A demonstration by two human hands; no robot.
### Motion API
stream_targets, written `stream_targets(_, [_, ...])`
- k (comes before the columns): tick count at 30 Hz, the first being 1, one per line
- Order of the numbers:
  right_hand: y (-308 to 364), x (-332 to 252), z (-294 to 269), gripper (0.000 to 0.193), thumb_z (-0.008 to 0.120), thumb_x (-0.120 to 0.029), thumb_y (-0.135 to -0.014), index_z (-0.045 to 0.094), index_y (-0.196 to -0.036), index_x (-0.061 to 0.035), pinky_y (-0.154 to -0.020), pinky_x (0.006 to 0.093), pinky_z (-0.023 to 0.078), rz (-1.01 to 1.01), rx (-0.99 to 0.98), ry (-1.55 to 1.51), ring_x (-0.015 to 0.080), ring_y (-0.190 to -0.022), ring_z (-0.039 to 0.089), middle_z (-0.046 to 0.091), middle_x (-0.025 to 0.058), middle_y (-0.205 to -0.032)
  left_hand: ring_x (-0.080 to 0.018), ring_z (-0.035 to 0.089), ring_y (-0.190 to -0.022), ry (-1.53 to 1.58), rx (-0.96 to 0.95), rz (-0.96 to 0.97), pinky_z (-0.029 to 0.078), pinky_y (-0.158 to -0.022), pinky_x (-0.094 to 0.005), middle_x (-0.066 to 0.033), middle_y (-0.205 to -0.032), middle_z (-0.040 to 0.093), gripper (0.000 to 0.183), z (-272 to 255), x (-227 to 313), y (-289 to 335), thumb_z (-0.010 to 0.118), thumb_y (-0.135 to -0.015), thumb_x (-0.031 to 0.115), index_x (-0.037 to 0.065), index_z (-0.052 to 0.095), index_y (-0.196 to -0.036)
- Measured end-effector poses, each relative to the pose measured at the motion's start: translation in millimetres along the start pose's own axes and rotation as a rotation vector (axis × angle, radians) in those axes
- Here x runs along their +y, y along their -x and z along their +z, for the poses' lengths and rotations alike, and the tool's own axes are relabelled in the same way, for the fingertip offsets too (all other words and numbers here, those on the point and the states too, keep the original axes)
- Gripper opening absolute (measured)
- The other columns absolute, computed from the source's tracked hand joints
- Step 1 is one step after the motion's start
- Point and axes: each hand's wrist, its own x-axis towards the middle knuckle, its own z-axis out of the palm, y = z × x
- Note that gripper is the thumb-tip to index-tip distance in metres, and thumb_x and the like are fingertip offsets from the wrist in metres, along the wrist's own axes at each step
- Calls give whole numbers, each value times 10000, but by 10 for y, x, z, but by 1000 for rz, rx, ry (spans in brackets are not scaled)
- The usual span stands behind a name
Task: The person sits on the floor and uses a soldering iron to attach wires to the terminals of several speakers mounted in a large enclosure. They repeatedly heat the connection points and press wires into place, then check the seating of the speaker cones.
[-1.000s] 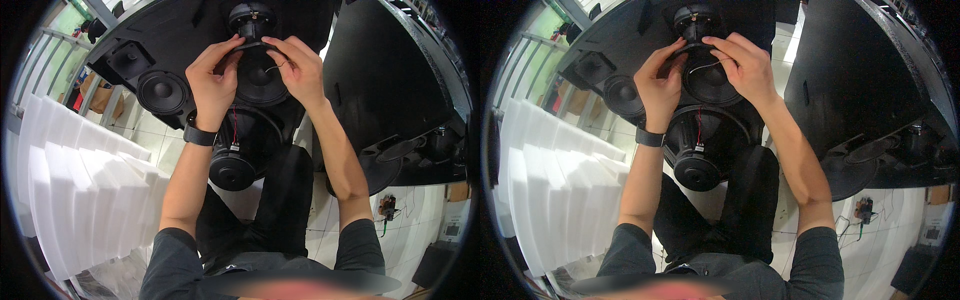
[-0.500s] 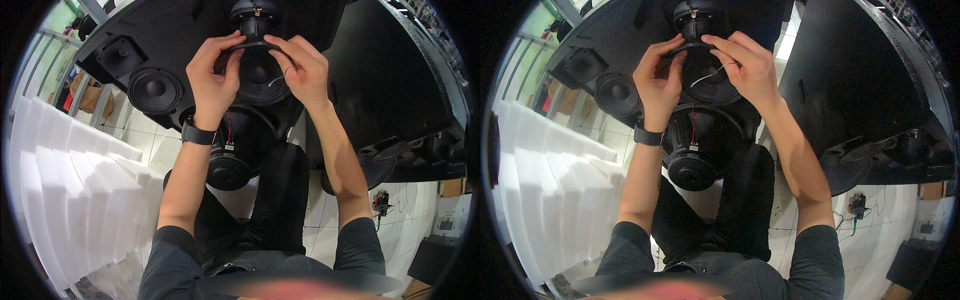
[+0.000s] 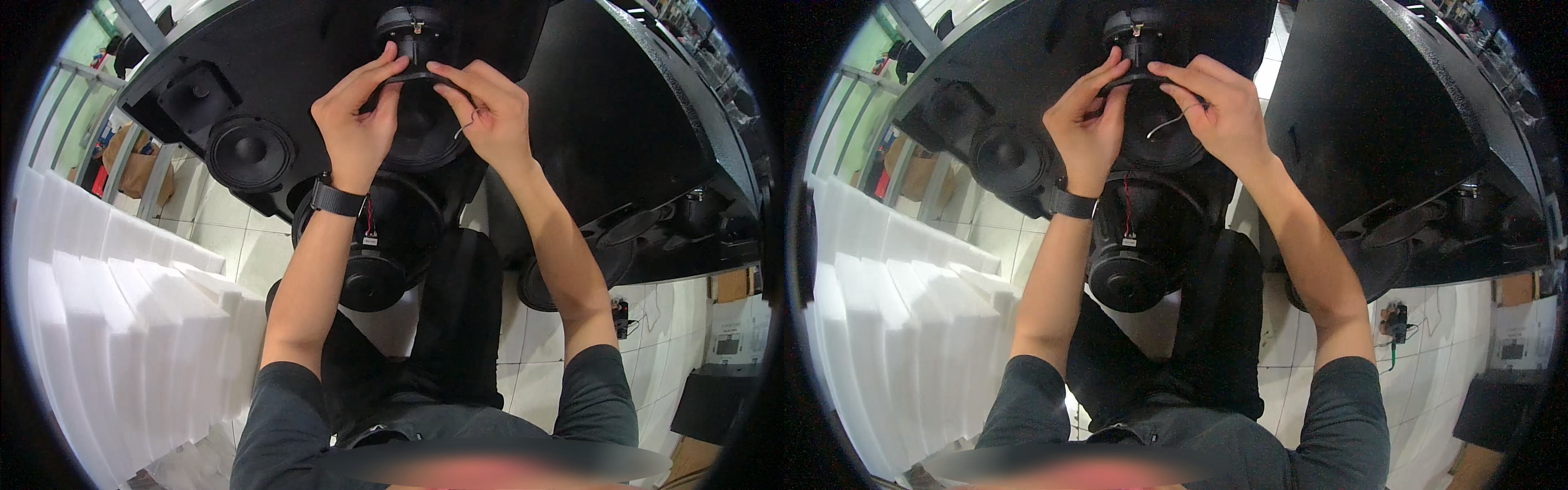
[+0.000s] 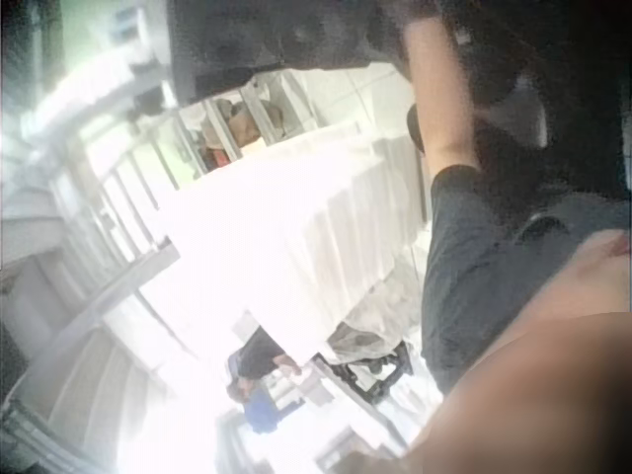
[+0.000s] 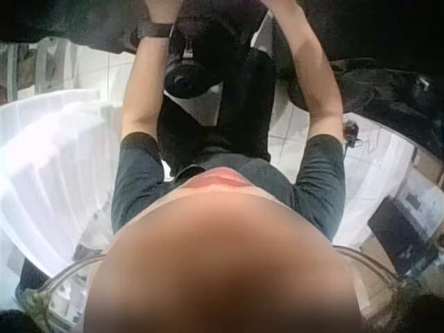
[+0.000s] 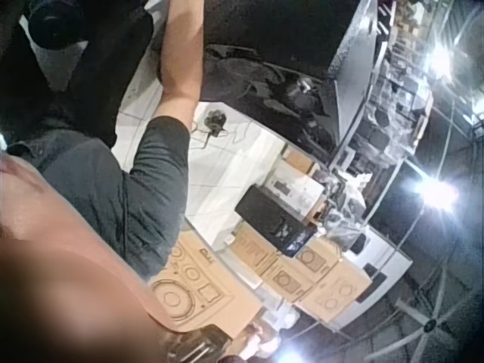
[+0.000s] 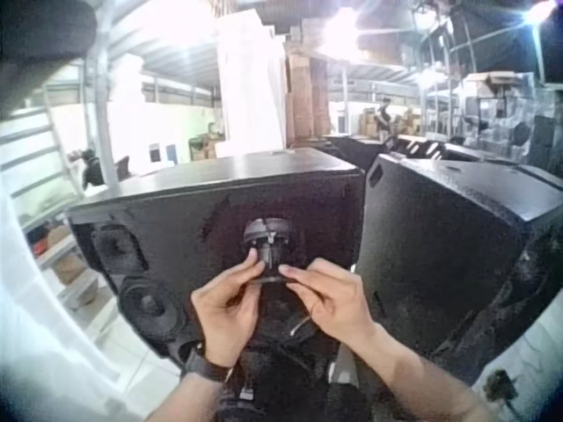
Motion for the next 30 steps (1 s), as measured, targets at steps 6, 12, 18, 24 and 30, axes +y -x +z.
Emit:
stream_targets(6, [38,42,-21,375,824,-17,-833,779,-1192,-116,-525,235,299,76,-25,-65,59,-573,369,642,8,-859,-249,737,-1089,5,-6,13,565,-926,-312,-120,-1201,752,328,-37,6,-11,720,-816,-87,62,776,-1102])
stream_targets(12, [78,-77,-110,414,872,-133,-810,770,-1211,-126,-486,209,288,154,9,-56,4,-547,331,679,-1,-972,-282,727,-1089,-96,-10,19,557,-950,-341,-106,-1195,745,316,-51,103,-5,740,-802,-43,67,763,-1097])
stream_targets(18, [277,-425,-550,422,853,-134,-861,711,-1257,-99,-485,156,289,453,131,-153,-49,-559,379,646,-29,-962,-329,624,-1183,-274,43,223,505,-1004,-397,-102,-1271,683,423,-209,210,-20,718,-794,-3,119,701,-1199])
stream_targets(24, [1101,-1169,-632,469,806,-108,-891,573,-1292,-41,-661,239,518,806,-190,-338,67,-758,595,625,4,-915,-232,648,-1074,296,-320,-195,488,-973,-337,-143,-1226,695,467,-552,889,751,698,-905,74,32,625,-1365])
stream_targets(30, [1402,-1508,-401,509,806,-142,-871,487,-1255,-38,-759,268,511,990,-197,-575,112,-829,570,602,36,-907,-118,701,-947,527,-500,-614,531,-931,-268,-84,-1062,760,493,-424,1225,1188,684,-945,-48,-45,560,-1423])
